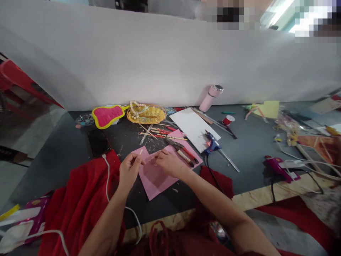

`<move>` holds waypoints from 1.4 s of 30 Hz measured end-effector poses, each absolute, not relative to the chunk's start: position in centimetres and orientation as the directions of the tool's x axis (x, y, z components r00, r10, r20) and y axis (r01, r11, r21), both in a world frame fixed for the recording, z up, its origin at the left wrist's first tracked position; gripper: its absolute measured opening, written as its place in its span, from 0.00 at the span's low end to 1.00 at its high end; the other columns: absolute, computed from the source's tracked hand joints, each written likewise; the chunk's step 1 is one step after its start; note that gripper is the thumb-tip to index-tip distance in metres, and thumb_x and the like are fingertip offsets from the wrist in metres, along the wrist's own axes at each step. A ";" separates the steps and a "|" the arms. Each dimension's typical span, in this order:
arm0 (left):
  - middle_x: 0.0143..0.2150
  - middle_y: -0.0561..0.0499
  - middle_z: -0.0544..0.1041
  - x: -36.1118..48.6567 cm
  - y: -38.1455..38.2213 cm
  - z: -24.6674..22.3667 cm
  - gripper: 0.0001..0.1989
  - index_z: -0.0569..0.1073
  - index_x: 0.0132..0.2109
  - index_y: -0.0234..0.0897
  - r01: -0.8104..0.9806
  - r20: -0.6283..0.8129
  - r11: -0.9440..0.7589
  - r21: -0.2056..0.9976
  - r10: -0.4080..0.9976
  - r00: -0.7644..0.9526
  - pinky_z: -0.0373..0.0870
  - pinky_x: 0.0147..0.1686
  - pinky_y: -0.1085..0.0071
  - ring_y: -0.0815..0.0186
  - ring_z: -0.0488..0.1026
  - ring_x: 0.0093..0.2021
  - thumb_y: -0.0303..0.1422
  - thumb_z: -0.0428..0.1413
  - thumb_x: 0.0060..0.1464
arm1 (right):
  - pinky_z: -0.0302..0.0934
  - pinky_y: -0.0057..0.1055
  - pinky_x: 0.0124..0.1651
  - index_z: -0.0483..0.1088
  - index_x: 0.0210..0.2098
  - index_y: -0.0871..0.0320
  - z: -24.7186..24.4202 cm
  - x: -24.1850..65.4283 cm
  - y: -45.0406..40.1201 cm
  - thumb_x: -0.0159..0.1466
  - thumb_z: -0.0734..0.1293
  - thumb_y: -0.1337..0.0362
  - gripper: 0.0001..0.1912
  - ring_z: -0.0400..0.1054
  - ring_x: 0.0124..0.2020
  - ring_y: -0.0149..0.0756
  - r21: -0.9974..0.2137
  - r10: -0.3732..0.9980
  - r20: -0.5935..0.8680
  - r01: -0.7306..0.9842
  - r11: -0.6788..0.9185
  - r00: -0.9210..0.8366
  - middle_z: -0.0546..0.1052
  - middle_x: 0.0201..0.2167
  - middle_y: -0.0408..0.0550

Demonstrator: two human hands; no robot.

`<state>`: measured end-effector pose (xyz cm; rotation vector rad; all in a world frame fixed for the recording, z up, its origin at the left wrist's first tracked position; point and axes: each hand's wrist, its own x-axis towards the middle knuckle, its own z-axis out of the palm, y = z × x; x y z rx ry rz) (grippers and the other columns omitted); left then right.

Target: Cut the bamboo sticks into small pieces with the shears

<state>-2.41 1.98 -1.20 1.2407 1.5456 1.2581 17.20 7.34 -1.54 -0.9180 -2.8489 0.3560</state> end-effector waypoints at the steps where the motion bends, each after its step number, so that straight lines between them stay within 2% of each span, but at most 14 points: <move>1: 0.25 0.53 0.75 -2.4 2.0 -1.2 0.12 0.71 0.30 0.36 0.215 0.016 0.036 0.976 0.972 -0.233 0.58 0.20 0.77 0.73 0.62 0.19 0.39 0.52 0.55 | 0.54 0.36 0.52 0.72 0.44 0.57 -1.6 17.2 7.3 0.62 0.61 0.75 0.14 0.60 0.48 0.38 -0.260 0.593 0.061 0.560 0.786 -0.803 0.71 0.43 0.51; 4: 0.24 0.52 0.75 -2.4 2.0 -1.0 0.12 0.71 0.30 0.35 0.224 0.021 0.035 0.974 0.971 -0.240 0.59 0.20 0.76 0.72 0.62 0.19 0.39 0.52 0.55 | 0.55 0.35 0.50 0.72 0.42 0.57 -1.7 17.4 7.3 0.63 0.61 0.74 0.12 0.60 0.45 0.38 -0.269 0.647 0.128 0.601 0.752 -0.752 0.71 0.43 0.51; 12: 0.24 0.52 0.75 -2.2 1.9 -1.0 0.11 0.71 0.30 0.36 0.227 0.017 0.038 0.973 0.972 -0.235 0.58 0.19 0.76 0.72 0.62 0.18 0.38 0.52 0.55 | 0.54 0.35 0.49 0.72 0.42 0.58 -1.7 17.6 7.1 0.64 0.60 0.74 0.12 0.60 0.44 0.37 -0.274 0.673 0.113 0.628 0.728 -0.731 0.71 0.42 0.51; 17: 0.24 0.51 0.76 -2.2 2.0 -1.0 0.12 0.70 0.29 0.36 0.228 0.016 0.042 0.973 0.969 -0.245 0.58 0.19 0.76 0.71 0.63 0.19 0.39 0.52 0.54 | 0.53 0.35 0.51 0.72 0.41 0.57 -1.2 17.6 6.8 0.62 0.61 0.75 0.12 0.59 0.45 0.38 -0.270 0.620 0.089 0.580 0.769 -0.780 0.71 0.40 0.50; 25: 0.24 0.53 0.74 -2.5 1.9 -1.3 0.12 0.70 0.31 0.36 0.210 0.011 0.031 0.977 0.981 -0.196 0.57 0.20 0.76 0.73 0.60 0.19 0.40 0.52 0.56 | 0.55 0.35 0.50 0.72 0.42 0.58 -1.5 18.9 6.4 0.63 0.59 0.75 0.14 0.60 0.43 0.38 -0.315 0.681 0.147 0.618 0.720 -0.718 0.73 0.39 0.50; 28: 0.25 0.53 0.74 -2.4 1.8 -1.3 0.13 0.70 0.31 0.36 0.235 0.024 0.023 0.972 0.981 -0.195 0.58 0.21 0.76 0.72 0.61 0.20 0.40 0.51 0.56 | 0.55 0.36 0.50 0.72 0.42 0.59 -1.3 19.2 6.5 0.64 0.59 0.72 0.11 0.61 0.43 0.39 -0.317 0.736 0.165 0.671 0.670 -0.657 0.73 0.39 0.51; 31: 0.25 0.53 0.74 -2.3 1.9 -1.3 0.12 0.70 0.32 0.36 0.236 0.019 0.029 0.971 0.980 -0.199 0.59 0.21 0.76 0.72 0.62 0.20 0.41 0.51 0.56 | 0.56 0.34 0.49 0.72 0.41 0.59 -1.3 19.2 6.5 0.65 0.60 0.69 0.10 0.62 0.43 0.38 -0.314 0.760 0.134 0.700 0.641 -0.635 0.73 0.38 0.50; 37: 0.25 0.53 0.75 -2.2 1.9 -1.2 0.13 0.68 0.43 0.37 0.193 -0.013 0.048 0.980 0.984 -0.179 0.60 0.20 0.76 0.70 0.65 0.19 0.41 0.52 0.55 | 0.55 0.33 0.47 0.73 0.41 0.54 -1.4 18.2 6.4 0.67 0.59 0.67 0.11 0.62 0.41 0.37 -0.262 0.733 0.060 0.697 0.667 -0.678 0.73 0.37 0.48; 42: 0.30 0.51 0.77 -2.1 1.9 -1.1 0.11 0.71 0.39 0.38 0.319 0.036 0.017 0.948 0.987 -0.159 0.64 0.26 0.75 0.68 0.70 0.25 0.41 0.52 0.56 | 0.55 0.34 0.47 0.73 0.40 0.57 -1.0 17.5 6.7 0.66 0.60 0.68 0.10 0.63 0.41 0.39 -0.192 0.742 -0.006 0.729 0.657 -0.670 0.73 0.37 0.51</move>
